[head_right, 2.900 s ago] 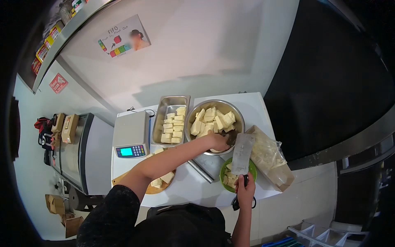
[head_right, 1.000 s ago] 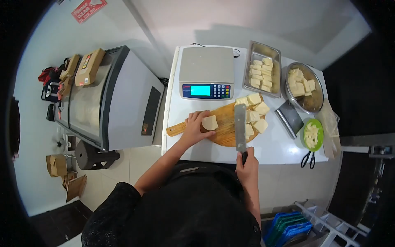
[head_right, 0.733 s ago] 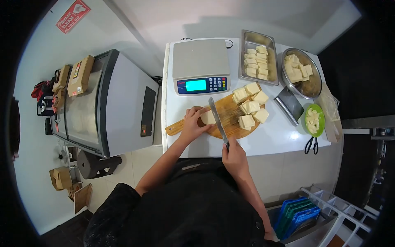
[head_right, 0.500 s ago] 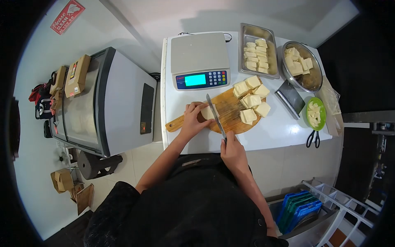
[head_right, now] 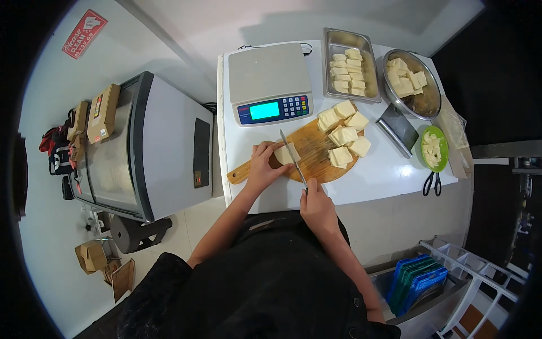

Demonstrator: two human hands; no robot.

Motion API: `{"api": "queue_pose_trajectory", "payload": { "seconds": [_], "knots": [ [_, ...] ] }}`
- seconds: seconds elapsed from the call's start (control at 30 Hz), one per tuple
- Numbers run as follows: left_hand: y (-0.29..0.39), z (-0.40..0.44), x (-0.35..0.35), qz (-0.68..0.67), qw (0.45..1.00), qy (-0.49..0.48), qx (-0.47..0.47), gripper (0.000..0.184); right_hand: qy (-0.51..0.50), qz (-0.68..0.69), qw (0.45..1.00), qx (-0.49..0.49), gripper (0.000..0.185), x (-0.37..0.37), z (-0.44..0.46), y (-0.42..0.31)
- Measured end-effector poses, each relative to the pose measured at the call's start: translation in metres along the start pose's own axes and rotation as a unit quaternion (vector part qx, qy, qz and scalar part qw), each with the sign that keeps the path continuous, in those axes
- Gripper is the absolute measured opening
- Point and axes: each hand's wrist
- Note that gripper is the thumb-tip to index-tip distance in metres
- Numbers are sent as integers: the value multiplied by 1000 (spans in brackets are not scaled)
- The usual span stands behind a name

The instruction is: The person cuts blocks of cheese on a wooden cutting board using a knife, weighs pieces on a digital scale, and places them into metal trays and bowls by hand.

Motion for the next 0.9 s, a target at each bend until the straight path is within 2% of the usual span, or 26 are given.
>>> {"api": "queue_pose_trajectory", "payload": {
  "seconds": [0.33,0.47,0.57,0.67,0.77,0.8,0.9],
  "knots": [
    [-2,-2,3,-7,1000,-8,6,56,-32,-30,999,-3,14,-26,10,22],
    [0,0,2,-24,1000,-3,7,56,-16,-14,1000,15,15,-22,15,28],
    [0,0,5,-25,1000,6,4,55,-47,82,996,4,18,-12,21,31],
    [3,0,4,-19,1000,18,-9,55,-24,65,997,17,19,-4,19,30],
    [6,0,1,-137,989,43,39,54,1,56,998,30,19,2,11,20],
    [11,1,1,-137,989,46,35,54,7,56,998,32,20,1,6,14],
    [37,3,1,-336,906,32,254,53,18,54,997,43,20,2,-1,3]
  ]
}}
Point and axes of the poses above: each hand's wrist, its own z-axis towards the middle knuckle, its own x-axis out of the back of the hand, y = z × x, and after that the axes turned 1 degree about -y, right-handed
